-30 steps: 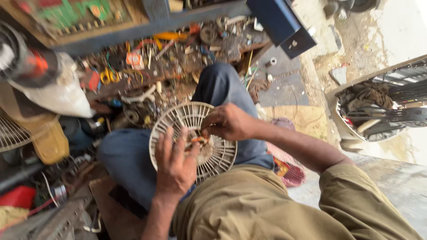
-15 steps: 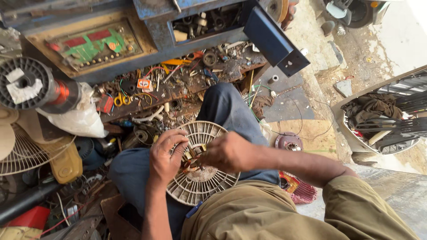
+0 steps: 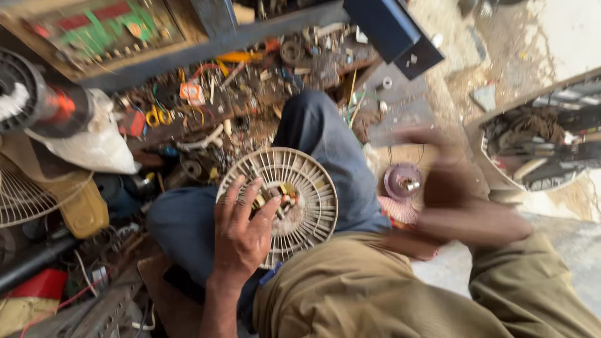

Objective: The person sits on the floor and winds copper wire around the slots of a fan motor stator. They repeatedly wrap the wire by hand, rotate the stator to access different slots, and adjust the winding tension.

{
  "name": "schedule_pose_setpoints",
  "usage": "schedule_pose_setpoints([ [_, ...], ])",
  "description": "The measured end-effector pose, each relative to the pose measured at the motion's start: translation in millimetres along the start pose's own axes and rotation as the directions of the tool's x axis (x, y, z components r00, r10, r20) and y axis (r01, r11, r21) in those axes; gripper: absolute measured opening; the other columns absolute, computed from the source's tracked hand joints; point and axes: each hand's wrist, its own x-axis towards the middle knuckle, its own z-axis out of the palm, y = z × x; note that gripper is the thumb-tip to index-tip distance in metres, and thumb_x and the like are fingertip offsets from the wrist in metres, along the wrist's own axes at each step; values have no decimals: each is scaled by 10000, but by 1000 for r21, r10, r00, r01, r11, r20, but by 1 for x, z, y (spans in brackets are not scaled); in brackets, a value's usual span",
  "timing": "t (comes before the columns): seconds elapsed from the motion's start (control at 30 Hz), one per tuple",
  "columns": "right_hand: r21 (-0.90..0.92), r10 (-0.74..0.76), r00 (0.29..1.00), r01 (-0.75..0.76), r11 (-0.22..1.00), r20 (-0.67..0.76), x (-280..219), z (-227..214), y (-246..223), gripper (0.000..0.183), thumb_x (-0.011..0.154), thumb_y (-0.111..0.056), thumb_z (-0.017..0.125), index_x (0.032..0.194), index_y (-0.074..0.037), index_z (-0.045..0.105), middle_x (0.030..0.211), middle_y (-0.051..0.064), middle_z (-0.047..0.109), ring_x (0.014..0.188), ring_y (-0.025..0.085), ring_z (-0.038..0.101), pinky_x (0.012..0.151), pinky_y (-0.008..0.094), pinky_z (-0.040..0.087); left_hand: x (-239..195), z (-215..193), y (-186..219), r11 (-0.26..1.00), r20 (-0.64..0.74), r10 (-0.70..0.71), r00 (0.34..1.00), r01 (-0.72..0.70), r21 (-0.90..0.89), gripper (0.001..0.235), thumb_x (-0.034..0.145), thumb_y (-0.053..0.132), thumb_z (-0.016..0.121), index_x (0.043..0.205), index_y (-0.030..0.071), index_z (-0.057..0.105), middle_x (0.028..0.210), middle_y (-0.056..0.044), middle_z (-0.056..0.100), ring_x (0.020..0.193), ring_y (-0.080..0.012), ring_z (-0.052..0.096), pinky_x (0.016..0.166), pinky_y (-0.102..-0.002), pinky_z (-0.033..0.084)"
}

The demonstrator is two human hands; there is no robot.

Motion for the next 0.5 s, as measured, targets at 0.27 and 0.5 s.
schedule_pose_setpoints([
  [0.27, -554, -738, 618, 727, 406, 270, 92, 18, -31, 912, 867, -324, 799, 1601, -29, 346, 1638, 153, 412, 1613, 439, 252, 1328, 537, 292, 5, 6, 14, 999, -161, 14, 987, -19, -29, 363, 899, 108, 750, 1256, 83, 684, 1417, -218, 557, 1336, -431, 522, 1115, -531, 467],
  [0.5, -652, -506, 747, 646, 398, 431, 179, 9, 75, 514, 760, -431, 861, 1040, -28, 708, 991, 162, 685, 1046, 375, 641, 992, 537, 448, 4, -9, -7, 937, -226, -224, 948, 145, -319, 229, 931, 92, 745, 1156, 80, 703, 1261, -135, 703, 1159, -288, 717, 965, -391, 614],
])
